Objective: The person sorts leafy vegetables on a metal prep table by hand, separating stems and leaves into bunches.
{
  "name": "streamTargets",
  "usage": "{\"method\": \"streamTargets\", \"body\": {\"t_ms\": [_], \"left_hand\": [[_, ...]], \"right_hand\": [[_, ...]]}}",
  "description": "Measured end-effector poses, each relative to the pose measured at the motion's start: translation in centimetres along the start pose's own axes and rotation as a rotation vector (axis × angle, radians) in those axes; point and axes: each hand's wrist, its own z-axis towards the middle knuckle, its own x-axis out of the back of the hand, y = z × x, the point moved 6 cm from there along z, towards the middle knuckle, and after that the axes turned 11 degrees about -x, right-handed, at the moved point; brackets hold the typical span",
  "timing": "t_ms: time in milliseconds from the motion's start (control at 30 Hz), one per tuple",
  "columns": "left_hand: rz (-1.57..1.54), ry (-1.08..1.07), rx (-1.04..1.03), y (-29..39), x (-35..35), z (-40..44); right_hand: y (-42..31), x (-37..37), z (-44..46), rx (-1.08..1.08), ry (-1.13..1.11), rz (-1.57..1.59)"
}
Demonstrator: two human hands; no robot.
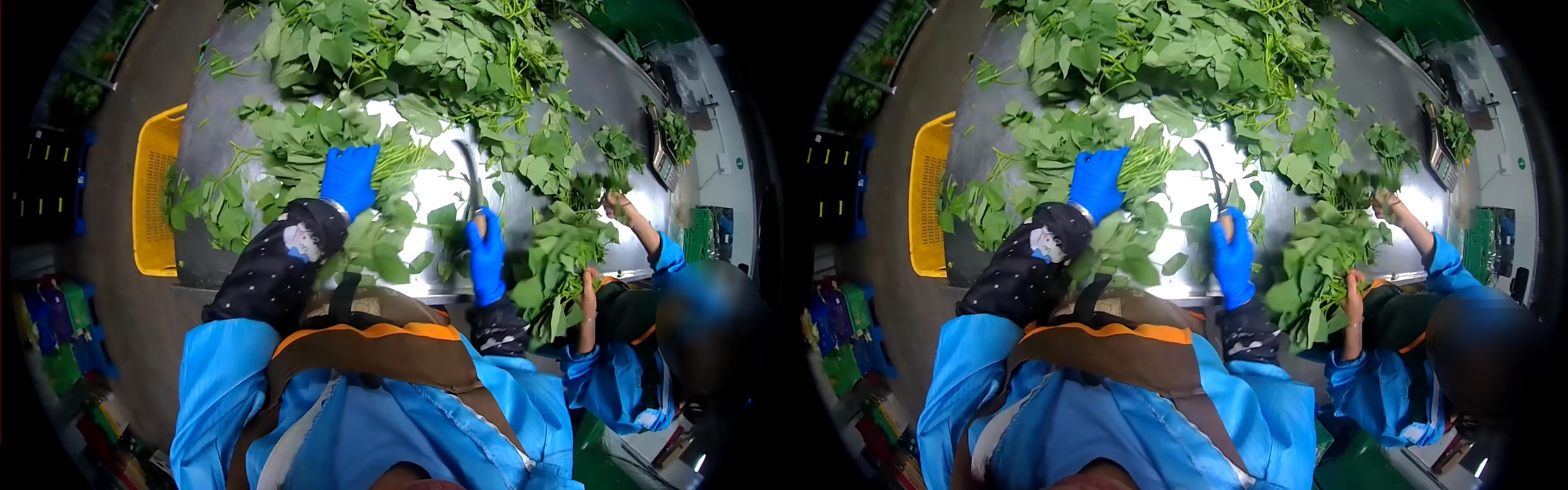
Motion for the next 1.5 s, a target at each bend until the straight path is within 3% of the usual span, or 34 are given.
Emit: {"method": "streamTargets", "body": {"t_ms": [33,67,167,433,500,633,700,833,900,1033,1067,1200,1300,1367,1400,1433,1500], "left_hand": [[-0.020,-0.023,0.066,0.1,-0.6,0.1],[0.108,-0.065,0.006,0.8,-1.8,0.0],[0.186,0.197,-0.079,0.7,-1.6,-1.0],[0.056,0.092,-0.068,0.8,-1.1,-1.4],[0.111,0.156,-0.095,1.0,-1.2,-1.5],[0.209,0.143,-0.098,1.1,-2.4,-1.2],[0.155,0.049,-0.073,1.0,-2.9,-1.1],[0.090,0.168,-0.052,-0.3,-3.3,-1.0],[0.069,0.226,-0.038,-0.4,-3.2,-0.8],[0.108,0.156,-0.121,0.1,-1.8,-0.6],[0.103,0.074,-0.106,0.0,-1.5,-0.2],[0.128,0.137,-0.148,-0.1,3.1,0.8],[0.118,0.322,-0.260,1.8,9.7,1.2],[0.021,0.447,-0.489,3.9,12.1,0.6],[0.033,0.441,-0.605,4.8,12.0,0.1],[0.052,0.273,-0.645,5.0,10.3,0.1],[0.279,0.242,-0.761,4.0,5.0,-0.7]], "right_hand": [[-1.2,-1.1,-2.0,-0.058,-0.053,-0.077],[-0.1,-2.5,-3.0,-0.086,-0.064,-0.108],[-0.3,-5.0,-3.6,0.029,-0.036,-0.204],[-1.6,-7.9,-0.4,0.124,-0.135,-0.518],[-0.8,-9.3,0.6,0.171,-0.207,-0.639],[-0.4,-12.5,3.5,0.040,-0.244,-0.644],[0.2,-13.6,4.5,0.083,-0.239,-0.711],[4.2,-8.9,-0.5,0.127,-0.234,-0.800],[5.5,-4.4,-3.6,-0.055,-0.303,-0.894],[4.5,0.6,-5.9,0.036,-0.212,-0.800],[3.1,1.6,-6.2,0.048,-0.093,-0.660],[2.1,3.4,-6.3,-0.014,0.046,-0.302],[3.1,3.3,-6.5,0.034,0.093,-0.243],[2.7,3.9,-6.4,0.001,0.153,-0.280],[2.2,4.5,-5.9,-0.023,0.184,-0.308],[2.1,5.0,-5.1,-0.044,0.217,-0.332],[1.9,5.9,-2.8,-0.071,0.278,-0.499]]}}
